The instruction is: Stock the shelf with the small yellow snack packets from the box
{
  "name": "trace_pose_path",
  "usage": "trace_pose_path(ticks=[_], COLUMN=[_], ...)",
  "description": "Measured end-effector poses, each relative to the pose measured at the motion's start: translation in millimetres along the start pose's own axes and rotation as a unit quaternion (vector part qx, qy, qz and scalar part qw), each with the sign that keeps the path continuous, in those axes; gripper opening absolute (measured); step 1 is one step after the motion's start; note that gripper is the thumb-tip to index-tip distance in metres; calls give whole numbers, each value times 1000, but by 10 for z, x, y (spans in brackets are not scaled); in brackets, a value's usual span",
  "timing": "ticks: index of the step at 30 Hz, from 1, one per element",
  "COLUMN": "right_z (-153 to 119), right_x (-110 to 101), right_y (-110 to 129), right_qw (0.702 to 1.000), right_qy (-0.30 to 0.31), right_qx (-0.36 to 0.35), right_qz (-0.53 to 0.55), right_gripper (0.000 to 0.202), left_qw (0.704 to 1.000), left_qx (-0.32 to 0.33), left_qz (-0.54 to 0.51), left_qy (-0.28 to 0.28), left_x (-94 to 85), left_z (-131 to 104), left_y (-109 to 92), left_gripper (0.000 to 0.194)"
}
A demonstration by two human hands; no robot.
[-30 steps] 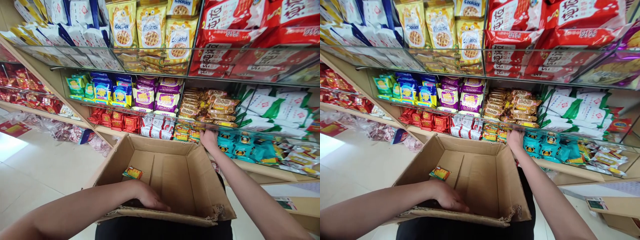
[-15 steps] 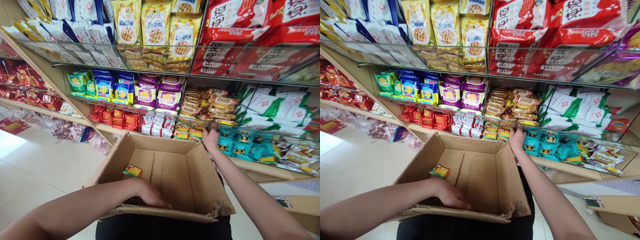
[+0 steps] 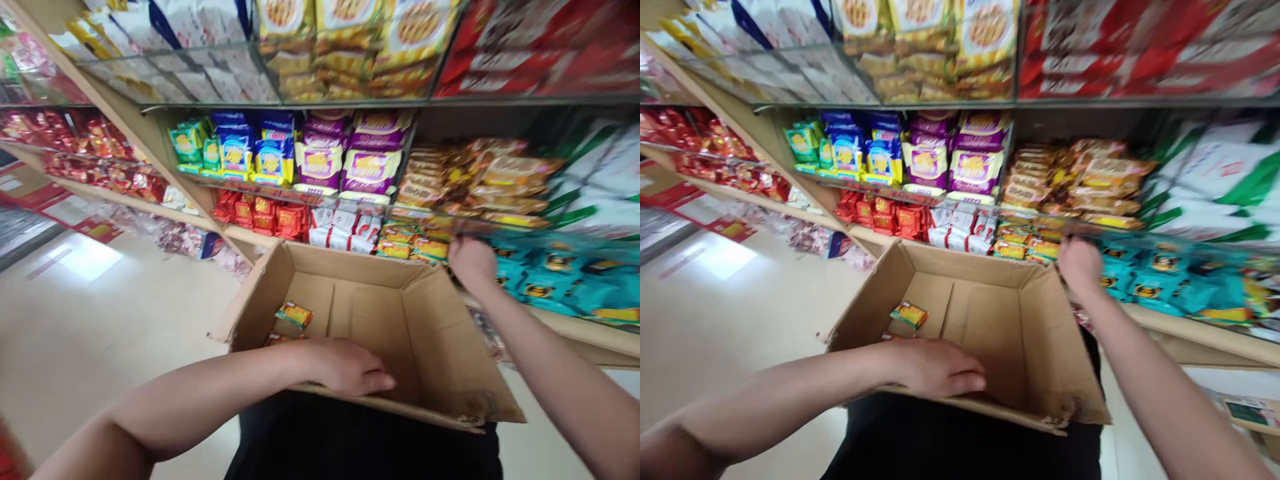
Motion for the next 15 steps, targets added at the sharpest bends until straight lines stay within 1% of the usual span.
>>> trace_pose_path(ticks=[1, 2, 4, 6, 7, 9, 10, 11, 12, 13, 14, 15], right_z=[-33, -66, -132, -196, -225, -282, -319, -370, -440, -541, -685, -868], right_x=[-7, -7, 24, 24, -7, -119, -188, -250, -292, -302, -282, -219], right_y=[3, -19, -64, -135, -175, -213, -182, -98, 40, 239, 497, 780], right_qw=[1000, 999, 998, 998, 997, 996, 995, 992, 989, 983, 970, 950], right_qy=[-8, -15, -11, -11, -20, -51, -67, -75, -71, -47, -5, 61], right_qx=[-20, -28, -53, -69, -70, -69, -75, -94, -122, -165, -222, -273], right_qz=[-7, -13, -14, -6, -1, 8, 13, 22, 38, 61, 98, 140], right_gripper=[42, 41, 42, 45, 46, 44, 40, 36, 32, 28, 26, 23], left_qw=[998, 995, 990, 986, 985, 985, 985, 984, 984, 983, 982, 981], left_qx=[28, 59, 76, 89, 93, 96, 96, 97, 98, 100, 103, 106], left_qz=[27, 51, 105, 134, 139, 140, 141, 142, 144, 147, 149, 150], left_qy=[44, 65, 60, 50, 44, 33, 32, 36, 42, 50, 58, 63], left_x=[78, 143, 247, 368, 418, 472, 480, 481, 475, 466, 454, 438], left_z=[-76, -147, -251, -317, -335, -345, -339, -328, -315, -300, -286, -273], left_y=[-147, -275, -388, -415, -407, -370, -350, -332, -319, -311, -309, -310], left_gripper=[34, 37, 48, 53, 53, 52, 52, 51, 51, 51, 51, 52])
Point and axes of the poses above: each hand's wrist, its own z-axis towards the middle knuckle, its own x-axis out of the palm, y = z × x, the point moved 8 cm from there along z, towards the middle knuckle, and after that the axes turned 11 degrees about z, right-handed, at the moved point
